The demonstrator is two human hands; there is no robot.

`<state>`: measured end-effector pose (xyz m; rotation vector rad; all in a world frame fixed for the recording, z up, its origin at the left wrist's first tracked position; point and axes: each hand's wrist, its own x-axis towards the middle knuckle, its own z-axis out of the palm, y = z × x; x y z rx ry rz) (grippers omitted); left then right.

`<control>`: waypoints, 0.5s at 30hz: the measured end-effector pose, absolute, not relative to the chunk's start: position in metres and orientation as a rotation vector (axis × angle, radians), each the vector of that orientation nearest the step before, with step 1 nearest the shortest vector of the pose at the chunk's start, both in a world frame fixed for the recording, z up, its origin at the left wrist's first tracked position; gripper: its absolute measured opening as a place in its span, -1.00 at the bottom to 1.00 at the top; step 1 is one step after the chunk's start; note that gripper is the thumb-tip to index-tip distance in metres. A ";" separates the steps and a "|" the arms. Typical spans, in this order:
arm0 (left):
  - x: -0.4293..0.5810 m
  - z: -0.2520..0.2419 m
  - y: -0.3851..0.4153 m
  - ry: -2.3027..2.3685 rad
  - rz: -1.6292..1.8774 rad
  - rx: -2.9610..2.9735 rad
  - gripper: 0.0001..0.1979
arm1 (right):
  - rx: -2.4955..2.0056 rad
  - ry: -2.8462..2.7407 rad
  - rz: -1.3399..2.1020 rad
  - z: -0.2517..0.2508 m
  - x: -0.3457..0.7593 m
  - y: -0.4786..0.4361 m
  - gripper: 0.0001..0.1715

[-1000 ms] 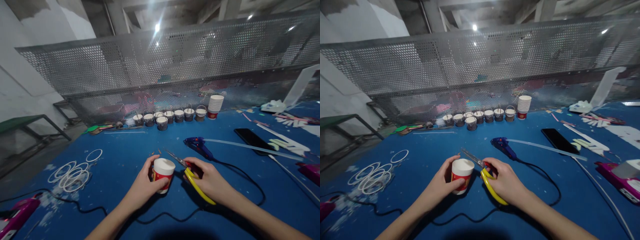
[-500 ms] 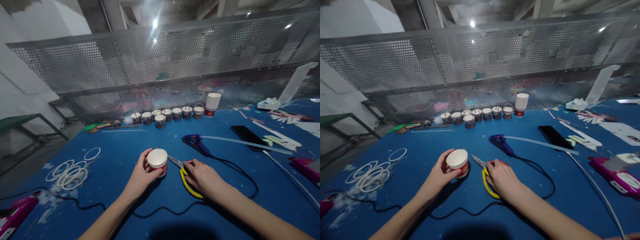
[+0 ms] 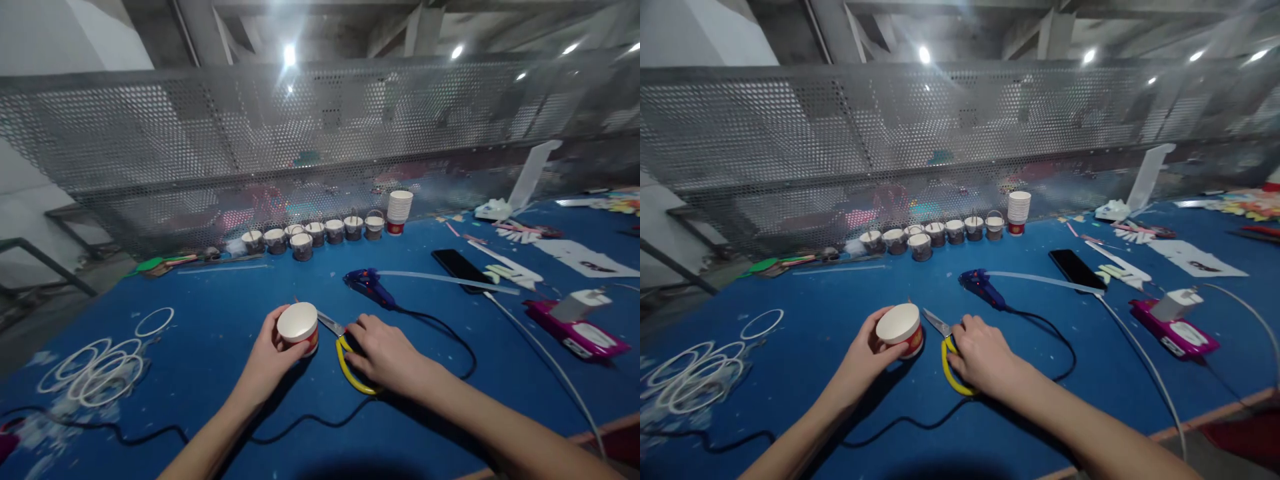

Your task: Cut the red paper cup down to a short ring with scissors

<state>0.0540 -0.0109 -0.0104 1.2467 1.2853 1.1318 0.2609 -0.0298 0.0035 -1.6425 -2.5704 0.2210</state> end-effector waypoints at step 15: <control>0.047 -0.020 -0.003 1.385 1.240 1.272 -0.32 | -2.320 -1.922 0.045 0.014 0.433 -0.012 -0.73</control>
